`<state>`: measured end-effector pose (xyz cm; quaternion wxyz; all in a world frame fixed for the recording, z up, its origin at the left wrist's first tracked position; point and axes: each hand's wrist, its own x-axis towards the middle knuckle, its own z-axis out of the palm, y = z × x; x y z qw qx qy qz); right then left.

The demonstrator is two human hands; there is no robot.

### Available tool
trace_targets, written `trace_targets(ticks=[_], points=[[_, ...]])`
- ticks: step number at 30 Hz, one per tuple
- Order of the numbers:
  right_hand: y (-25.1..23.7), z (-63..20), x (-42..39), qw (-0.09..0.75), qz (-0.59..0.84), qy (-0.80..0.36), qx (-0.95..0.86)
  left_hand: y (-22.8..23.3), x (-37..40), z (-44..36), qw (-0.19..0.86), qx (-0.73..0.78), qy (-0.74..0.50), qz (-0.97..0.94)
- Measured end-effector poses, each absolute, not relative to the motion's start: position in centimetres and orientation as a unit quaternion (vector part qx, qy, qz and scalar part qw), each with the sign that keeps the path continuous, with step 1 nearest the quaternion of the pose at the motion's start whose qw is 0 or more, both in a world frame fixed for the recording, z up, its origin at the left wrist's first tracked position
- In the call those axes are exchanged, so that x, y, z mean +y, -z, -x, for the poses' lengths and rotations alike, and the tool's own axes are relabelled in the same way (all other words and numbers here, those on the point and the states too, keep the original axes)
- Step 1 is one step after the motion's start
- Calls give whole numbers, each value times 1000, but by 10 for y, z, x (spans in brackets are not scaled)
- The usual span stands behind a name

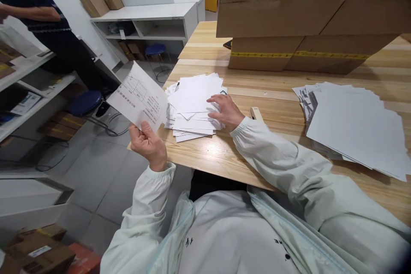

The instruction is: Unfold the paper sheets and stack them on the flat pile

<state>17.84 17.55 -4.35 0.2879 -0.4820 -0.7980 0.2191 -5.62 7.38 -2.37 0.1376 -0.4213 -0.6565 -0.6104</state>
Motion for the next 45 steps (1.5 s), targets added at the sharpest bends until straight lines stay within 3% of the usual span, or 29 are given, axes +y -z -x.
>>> trace_targets(ticks=[4,7,11,14,20,27,45], points=[[55,-170,189,187,488,-231,-821,24,78,63,171,-649,595,443],[61,-170,189,169,480,-202,-837,27,95,67,198,-621,576,494],[65,-174,188,190,461,-167,-851,29,138,64,165,-483,523,683],[70,-178,189,224,461,-184,-839,32,167,51,128,-398,405,813],[85,-185,178,350,492,-222,-766,50,173,26,25,-493,176,852],[100,-180,177,466,517,-311,-648,55,169,17,-23,-572,145,807],[102,-174,180,513,517,-379,-570,59,176,16,-24,-606,167,777]])
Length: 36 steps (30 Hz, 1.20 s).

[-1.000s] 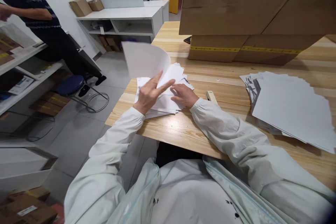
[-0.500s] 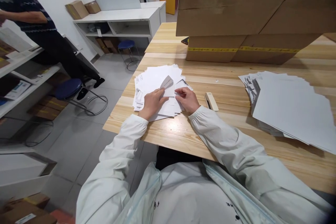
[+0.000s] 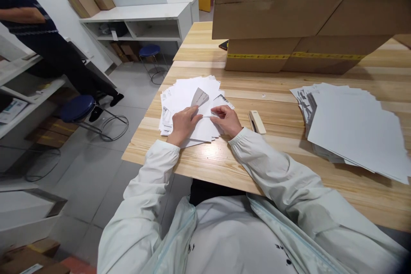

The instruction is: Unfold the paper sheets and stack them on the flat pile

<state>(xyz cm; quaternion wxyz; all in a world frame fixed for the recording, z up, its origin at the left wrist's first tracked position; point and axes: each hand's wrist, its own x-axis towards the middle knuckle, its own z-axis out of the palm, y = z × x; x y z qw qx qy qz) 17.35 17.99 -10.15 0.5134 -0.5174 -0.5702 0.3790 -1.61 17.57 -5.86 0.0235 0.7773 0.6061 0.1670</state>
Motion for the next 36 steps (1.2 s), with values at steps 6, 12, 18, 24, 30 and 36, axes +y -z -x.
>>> trace_targets(ticks=[6,12,18,24,30,36], points=[[101,-172,180,509,524,-376,-569,57,175,15,24,611,-156,-776],[100,-168,184,506,540,-392,-547,56,175,15,21,610,-153,-777],[98,-164,184,516,545,-377,-543,57,176,16,20,605,-161,-780],[100,-161,185,522,545,-371,-541,61,177,16,32,592,-196,-781],[86,-161,182,494,573,-297,-583,56,175,15,23,627,-261,-734],[51,-180,147,555,519,-393,-518,37,97,12,130,539,-378,-742]])
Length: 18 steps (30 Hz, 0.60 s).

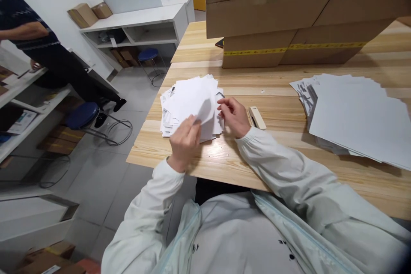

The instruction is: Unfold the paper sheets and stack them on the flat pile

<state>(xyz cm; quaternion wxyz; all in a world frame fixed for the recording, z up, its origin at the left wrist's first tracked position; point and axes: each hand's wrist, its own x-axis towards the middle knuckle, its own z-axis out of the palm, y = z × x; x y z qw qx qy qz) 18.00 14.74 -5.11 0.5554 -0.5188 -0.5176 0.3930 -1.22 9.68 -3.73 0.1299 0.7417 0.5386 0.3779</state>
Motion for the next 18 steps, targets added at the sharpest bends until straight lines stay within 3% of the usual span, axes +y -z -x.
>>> trace_targets(ticks=[4,11,15,18], points=[[50,-205,99,505,481,-567,-438,51,37,7,293,507,-440,-680],[76,-216,63,409,486,-661,-399,84,-13,-13,486,474,-426,-598],[75,-221,60,414,479,-623,-459,84,-29,-10,475,428,-396,-660],[69,-233,52,482,483,-571,-456,72,-24,0,395,451,-540,-591]])
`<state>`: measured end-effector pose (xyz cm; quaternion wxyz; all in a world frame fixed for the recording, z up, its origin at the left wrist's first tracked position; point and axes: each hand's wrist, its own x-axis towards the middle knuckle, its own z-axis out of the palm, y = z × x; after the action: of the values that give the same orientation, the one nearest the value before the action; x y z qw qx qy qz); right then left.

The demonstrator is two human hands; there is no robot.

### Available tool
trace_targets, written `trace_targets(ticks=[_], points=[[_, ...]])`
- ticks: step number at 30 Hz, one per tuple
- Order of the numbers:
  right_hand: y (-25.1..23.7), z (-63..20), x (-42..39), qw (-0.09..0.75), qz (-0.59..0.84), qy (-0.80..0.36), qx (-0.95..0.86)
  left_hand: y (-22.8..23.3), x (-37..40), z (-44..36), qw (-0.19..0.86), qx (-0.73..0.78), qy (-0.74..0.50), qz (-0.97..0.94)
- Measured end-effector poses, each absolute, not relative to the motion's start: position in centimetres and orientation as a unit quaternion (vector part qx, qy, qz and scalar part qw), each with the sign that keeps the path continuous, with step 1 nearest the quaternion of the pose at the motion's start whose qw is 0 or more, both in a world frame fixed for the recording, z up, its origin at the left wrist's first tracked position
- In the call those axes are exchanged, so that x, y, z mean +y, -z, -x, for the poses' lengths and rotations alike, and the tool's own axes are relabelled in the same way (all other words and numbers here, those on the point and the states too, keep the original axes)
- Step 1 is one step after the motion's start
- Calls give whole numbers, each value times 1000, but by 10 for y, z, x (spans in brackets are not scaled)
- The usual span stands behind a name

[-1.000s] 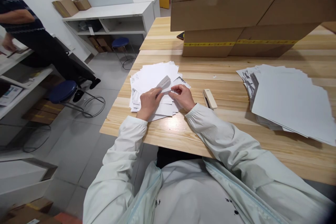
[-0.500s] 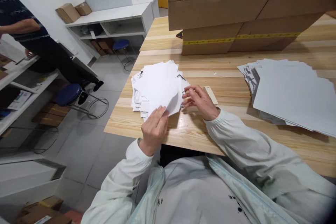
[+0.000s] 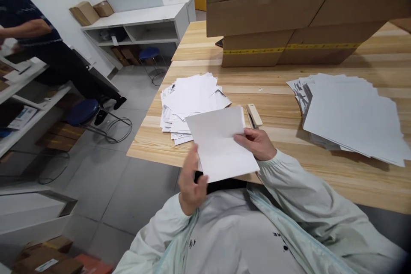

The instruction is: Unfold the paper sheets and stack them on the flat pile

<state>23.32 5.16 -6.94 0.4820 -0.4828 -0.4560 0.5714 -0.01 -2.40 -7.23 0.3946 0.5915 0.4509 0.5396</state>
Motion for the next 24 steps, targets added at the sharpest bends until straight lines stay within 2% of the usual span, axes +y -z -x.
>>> trace_targets(ticks=[2,3,7,10,13,17,19,21,24], points=[[65,-245,45,512,480,-534,-471,61,-11,5,387,463,-626,-494],[63,-252,42,518,477,-516,-488,55,-3,6,423,464,-635,-450],[55,-270,37,487,441,-466,-593,41,20,-2,698,405,-497,-319],[53,-274,35,436,410,-479,-643,45,24,-16,798,362,-405,-261],[60,-280,32,438,440,-472,-626,52,26,-24,805,366,-409,-224],[72,-298,34,593,555,-375,-446,56,34,-20,774,380,-456,-219],[71,-307,37,659,569,-337,-359,57,38,-15,761,390,-470,-221],[66,-313,39,673,571,-335,-329,57,39,-12,754,395,-475,-223],[58,-313,40,653,581,-346,-341,59,39,-12,752,395,-474,-232]])
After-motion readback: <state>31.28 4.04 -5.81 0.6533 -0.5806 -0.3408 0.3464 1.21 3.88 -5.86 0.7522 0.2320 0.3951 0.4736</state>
